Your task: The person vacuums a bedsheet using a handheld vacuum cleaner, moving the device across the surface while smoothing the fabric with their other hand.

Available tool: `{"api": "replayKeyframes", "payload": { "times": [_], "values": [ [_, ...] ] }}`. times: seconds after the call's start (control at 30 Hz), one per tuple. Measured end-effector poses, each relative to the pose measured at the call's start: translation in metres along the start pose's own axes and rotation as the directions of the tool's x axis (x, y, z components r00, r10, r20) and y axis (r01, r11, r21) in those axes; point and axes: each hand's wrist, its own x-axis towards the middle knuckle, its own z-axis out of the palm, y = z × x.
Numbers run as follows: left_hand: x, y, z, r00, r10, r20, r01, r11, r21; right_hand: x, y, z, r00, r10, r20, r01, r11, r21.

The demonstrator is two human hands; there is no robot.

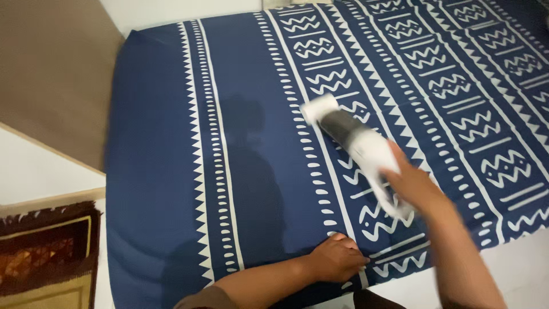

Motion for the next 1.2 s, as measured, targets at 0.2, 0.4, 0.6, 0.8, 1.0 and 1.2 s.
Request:
{"api": "replayKeyframes", "payload": {
  "times": [0.2,0.4,0.6,0.8,1.0,1.2],
  "values": [
    [0.001,-0.009,0.01,0.998,0.003,0.056,-0.005,0.999,0.036,0.121,-0.086,0.064,0.948,-0.26,-0.181,0.272,0.962,0.041],
    [-0.005,-0.004,0.01,1.0,-0.002,-0.028,0.003,1.0,0.004,0.118,-0.098,0.075,0.963,-0.238,-0.128,0.252,0.961,0.111],
    [0.0,0.005,-0.004,1.0,-0.008,-0.015,0.007,1.0,-0.019,0.028,-0.032,0.045,0.975,-0.217,-0.056,0.215,0.976,-0.039],
    [0.014,-0.008,-0.04,0.928,-0.372,-0.003,0.24,0.605,-0.759,-0.068,0.043,0.006,0.974,0.127,0.187,-0.113,0.99,-0.087],
    [-0.011,-0.068,-0.148,0.846,-0.46,-0.269,0.516,0.834,0.196,-0.076,0.075,0.023,0.953,0.184,0.242,-0.12,0.959,-0.256],
    [-0.023,-0.069,-0.137,0.867,-0.473,-0.16,0.488,0.737,0.467,-0.034,-0.014,0.02,0.988,0.035,0.152,-0.009,0.985,-0.171]
  ]
}}
